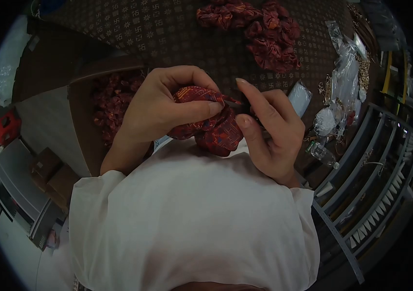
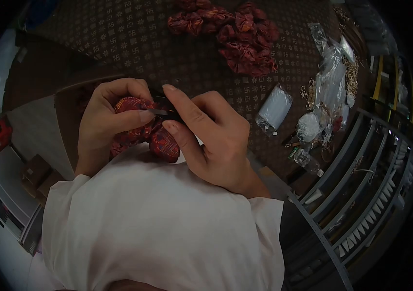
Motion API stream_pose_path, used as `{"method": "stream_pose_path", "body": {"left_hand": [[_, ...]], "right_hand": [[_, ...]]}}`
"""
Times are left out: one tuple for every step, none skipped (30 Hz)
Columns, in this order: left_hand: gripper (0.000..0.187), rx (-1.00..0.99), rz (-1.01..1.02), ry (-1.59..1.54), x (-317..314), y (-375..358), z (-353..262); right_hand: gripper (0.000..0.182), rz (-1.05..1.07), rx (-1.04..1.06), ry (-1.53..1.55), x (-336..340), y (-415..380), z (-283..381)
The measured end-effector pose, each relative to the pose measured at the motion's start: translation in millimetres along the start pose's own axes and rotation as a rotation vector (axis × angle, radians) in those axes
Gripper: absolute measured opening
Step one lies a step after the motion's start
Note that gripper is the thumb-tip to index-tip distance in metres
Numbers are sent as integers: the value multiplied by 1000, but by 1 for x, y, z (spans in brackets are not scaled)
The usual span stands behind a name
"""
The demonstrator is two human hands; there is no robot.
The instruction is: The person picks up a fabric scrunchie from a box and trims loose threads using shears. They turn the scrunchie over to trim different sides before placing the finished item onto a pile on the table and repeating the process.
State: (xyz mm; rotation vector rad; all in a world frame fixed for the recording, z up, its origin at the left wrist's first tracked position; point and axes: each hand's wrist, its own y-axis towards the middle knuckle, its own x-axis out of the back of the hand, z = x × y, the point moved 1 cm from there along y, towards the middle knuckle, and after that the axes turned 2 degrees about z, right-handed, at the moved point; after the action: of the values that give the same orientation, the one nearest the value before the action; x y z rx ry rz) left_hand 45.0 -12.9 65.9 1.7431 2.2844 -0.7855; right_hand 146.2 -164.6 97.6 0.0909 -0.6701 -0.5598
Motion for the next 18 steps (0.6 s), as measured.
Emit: {"method": "stream_pose_path", "body": {"left_hand": [[12, -12, 14, -15, -1, 0, 0], [12, -24, 27, -31, -1, 0, 0], [12, -24, 27, -29, -1, 0, 0], [13, -18, 40, -34, 0, 0, 0], [13, -10, 53, -39, 0, 1, 1], [13, -9, 54, -37, 0, 1, 2], [13, -3, 59, -72, 0, 1, 3], [13, 4, 65, -107, 1, 1, 3], [13, 5, 66, -106, 0, 1, 3], [14, -1, 65, -97, 0, 1, 3], [14, -7, 64, -88, 0, 1, 3], [14, -6, 65, -87, 0, 1, 2], [15, -5, 67, -92, 0, 0, 2], [15, -4, 68, -97, 0, 0, 1], [15, -4, 69, -97, 0, 1, 2], [15, -1, 76, -101, 0, 1, 3], [15, 1, 84, -106, 1, 1, 3], [15, 1, 84, -105, 1, 1, 3]], "right_hand": [[38, -9, 20, -12, -2, 0, -2], [38, -11, 21, -12, -3, -1, -4], [38, -16, 40, -20, -4, -1, -4], [37, -21, 59, -28, -4, -1, -5], [37, -22, 58, -28, -4, -2, -4], [37, -19, 57, -38, -4, -2, -4], [37, -16, 55, -48, -4, -2, -4], [37, -16, 54, -47, -4, -2, -5], [37, -15, 68, -61, -4, -2, -5], [37, -14, 84, -75, -4, -2, -5], [37, -15, 83, -75, -4, -2, -4], [38, -17, 77, -84, -5, -3, -4], [38, -20, 72, -93, -5, -3, -4], [38, -21, 72, -93, -5, -3, -4], [38, -20, 77, -95, -5, -3, -5], [38, -20, 81, -97, -5, -3, -5], [38, -21, 81, -97, -5, -3, -5], [38, -19, 82, -105, -5, -3, -5]]}}
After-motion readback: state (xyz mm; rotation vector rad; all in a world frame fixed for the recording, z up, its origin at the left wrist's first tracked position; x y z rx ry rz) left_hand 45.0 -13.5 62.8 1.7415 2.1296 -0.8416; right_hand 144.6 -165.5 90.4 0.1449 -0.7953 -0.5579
